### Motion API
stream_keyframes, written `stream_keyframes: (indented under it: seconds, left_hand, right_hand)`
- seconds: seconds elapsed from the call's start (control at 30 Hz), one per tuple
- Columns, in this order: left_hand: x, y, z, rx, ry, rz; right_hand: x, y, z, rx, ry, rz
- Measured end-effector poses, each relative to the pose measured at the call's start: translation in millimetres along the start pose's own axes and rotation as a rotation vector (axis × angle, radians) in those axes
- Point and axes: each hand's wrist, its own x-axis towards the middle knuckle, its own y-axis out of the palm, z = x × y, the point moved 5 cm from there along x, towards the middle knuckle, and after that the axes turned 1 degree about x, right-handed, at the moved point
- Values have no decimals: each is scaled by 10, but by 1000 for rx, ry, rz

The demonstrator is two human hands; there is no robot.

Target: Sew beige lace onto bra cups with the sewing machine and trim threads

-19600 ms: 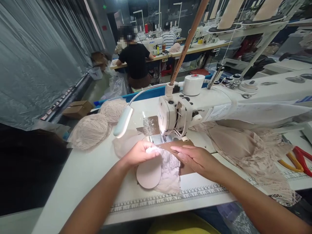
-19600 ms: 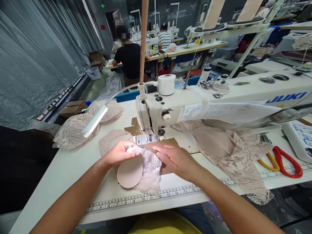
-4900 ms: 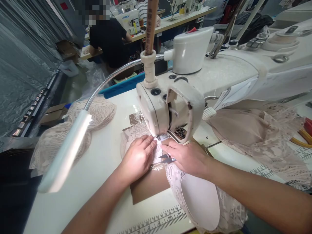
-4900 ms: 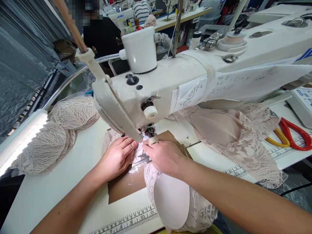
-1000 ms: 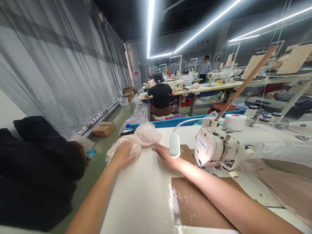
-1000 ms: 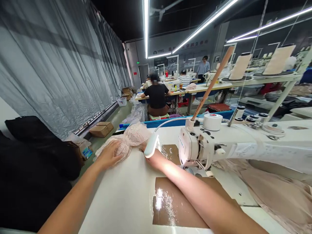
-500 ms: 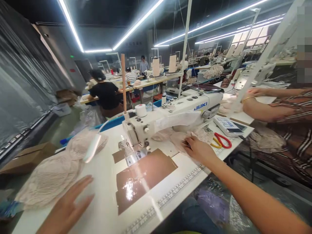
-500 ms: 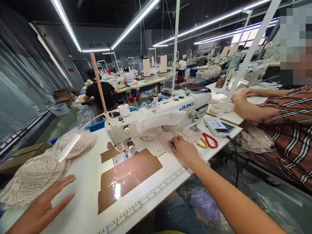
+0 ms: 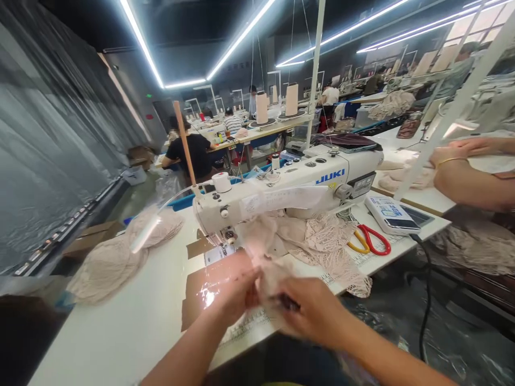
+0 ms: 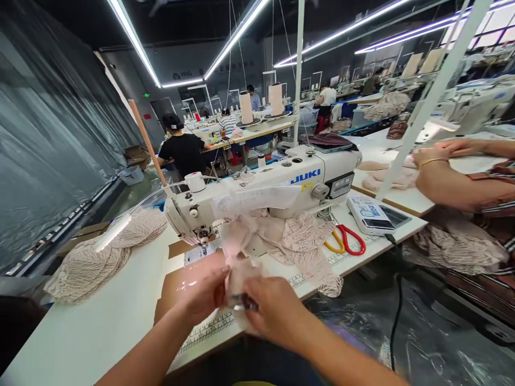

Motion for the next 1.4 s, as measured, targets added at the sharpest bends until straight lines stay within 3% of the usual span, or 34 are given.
stream_keyframes:
  seconds: [0.07, 0.13, 0.23, 0.3, 0.4, 0.53, 0.6, 0.67, 0.77, 0.87, 0.97, 1.13, 1.27, 1.33, 1.4]
  left_hand:
    - [57, 160, 56, -141, 33, 1]
    - [-31, 216, 84, -202, 44, 49]
    - [-366, 102, 97, -256, 9, 116]
    - [-649, -68, 34, -335, 90, 106]
    - [-1069, -400, -120, -433, 307, -50]
    - [-1512, -871, -300, -380, 563, -412]
    - [-1629, -1064, -346, -214, 605, -570]
    - [-1634, -1186, -327, -1, 516, -629]
    - [-1538, -1217, -218, 195, 367, -533]
    - [-1481, -1116, -135, 275, 353, -401]
    - [-1481, -1020, -82, 317, 336, -305]
    - [-1494, -1010, -78, 440, 350, -284]
    - [-1500, -991, -136, 438, 401, -223]
    - [-1544, -1022, -158, 443, 392, -263]
    - [-1604, -1052, -159, 445, 370, -293]
  right_hand:
    - [-87, 91, 142, 197, -92, 168]
    - [-150, 92, 113, 408, -97, 269]
    - [-158, 35, -194, 604, 24, 248]
    - [-128, 54, -438, 639, 121, 194]
    - [-72, 200, -651, 660, 236, 163]
    - [24, 387, -548, 744, 303, 178]
    - [105, 411, -383, 767, 311, 183]
    - [220, 412, -161, 757, 277, 209]
    - [434, 465, 236, 743, 160, 320]
    - [630, 630, 596, 772, 43, 480]
    - [776, 815, 829, 863, -13, 553]
    - [854, 993, 1087, 1086, -36, 589]
    - [815, 969, 1019, 1014, -15, 517]
    - [764, 915, 766, 811, -11, 448]
    - [705, 821, 398, 469, -56, 328]
